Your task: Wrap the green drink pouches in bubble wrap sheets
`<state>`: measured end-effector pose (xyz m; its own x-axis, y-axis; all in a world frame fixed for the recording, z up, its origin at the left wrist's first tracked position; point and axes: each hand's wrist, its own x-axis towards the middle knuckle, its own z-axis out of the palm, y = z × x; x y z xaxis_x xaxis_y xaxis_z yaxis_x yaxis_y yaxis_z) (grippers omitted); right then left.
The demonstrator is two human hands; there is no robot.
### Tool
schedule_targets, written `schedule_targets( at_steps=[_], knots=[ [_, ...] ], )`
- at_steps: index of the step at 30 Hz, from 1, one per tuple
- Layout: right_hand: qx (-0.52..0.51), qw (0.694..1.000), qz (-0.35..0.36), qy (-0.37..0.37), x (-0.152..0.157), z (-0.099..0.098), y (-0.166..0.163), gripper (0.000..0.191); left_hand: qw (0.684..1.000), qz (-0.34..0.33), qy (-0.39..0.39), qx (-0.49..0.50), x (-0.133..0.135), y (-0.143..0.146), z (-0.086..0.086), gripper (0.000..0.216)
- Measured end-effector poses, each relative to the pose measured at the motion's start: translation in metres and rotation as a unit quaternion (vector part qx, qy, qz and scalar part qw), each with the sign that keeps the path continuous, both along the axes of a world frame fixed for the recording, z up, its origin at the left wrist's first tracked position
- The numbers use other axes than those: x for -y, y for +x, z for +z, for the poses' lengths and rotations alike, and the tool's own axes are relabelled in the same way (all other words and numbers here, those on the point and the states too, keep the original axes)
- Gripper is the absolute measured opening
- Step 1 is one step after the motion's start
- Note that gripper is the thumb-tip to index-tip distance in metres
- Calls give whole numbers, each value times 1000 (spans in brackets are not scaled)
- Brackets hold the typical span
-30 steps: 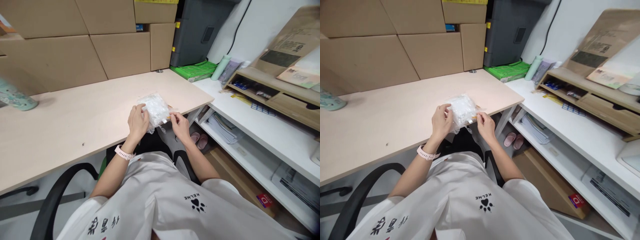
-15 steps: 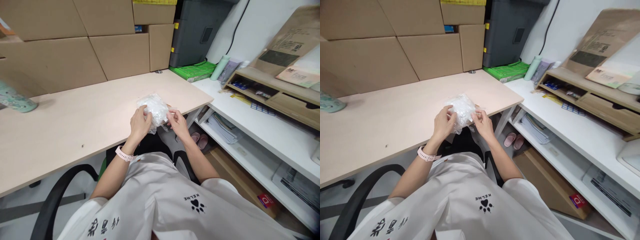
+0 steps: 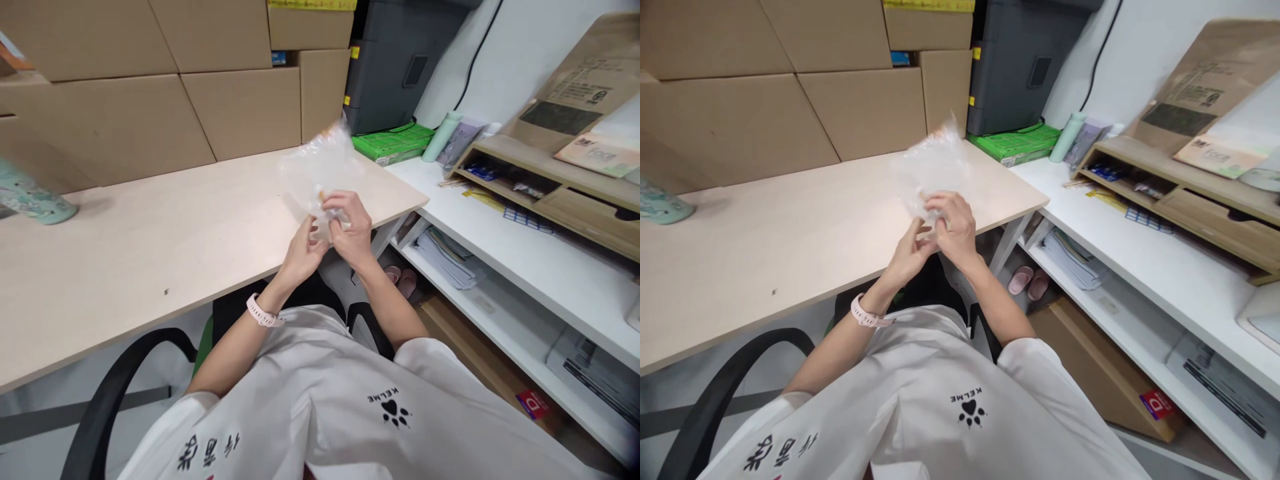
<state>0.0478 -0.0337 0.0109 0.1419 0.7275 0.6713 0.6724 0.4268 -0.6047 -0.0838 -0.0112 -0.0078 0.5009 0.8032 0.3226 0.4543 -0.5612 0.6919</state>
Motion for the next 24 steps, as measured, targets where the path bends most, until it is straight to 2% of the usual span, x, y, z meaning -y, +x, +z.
schedule_targets(
  at_steps=[3, 6, 8, 10, 12, 14, 17, 20, 22, 24],
  knots=[
    [72, 996, 48, -25, -3, -3, -1, 35, 994, -71, 6, -79, 5, 6, -2, 47],
    [84, 995, 35, -35, -5, -15, 12, 36, 984, -106, 43, -134, 13, 1, 1, 42],
    [87, 994, 33, -48, -2, -24, 25, 33, 986, -84, 59, -132, 17, -6, 5, 41],
    [75, 992, 63, -79, 4, -31, 39, 30, 993, -32, 56, -98, 20, -12, 9, 40],
    [31, 986, 112, -115, 9, -37, 49, 30, 995, 32, 67, -63, 20, -14, 13, 38],
    [-43, 980, 138, -139, 11, -41, 55, 33, 991, 68, 103, -52, 17, -12, 16, 34],
    [-157, 974, 81, -141, 5, -47, 57, 42, 985, 43, 144, -82, 10, -3, 13, 37],
    [-181, 973, 10, -144, -5, -50, 54, 47, 984, 22, 131, -119, 5, 5, 4, 46],
    [-174, 972, 17, -160, -8, -45, 49, 47, 990, 32, 102, -96, 3, 7, -1, 51],
    [-181, 970, 45, -157, -7, -34, 42, 47, 996, 50, 65, -33, 3, 4, -2, 53]
  ],
)
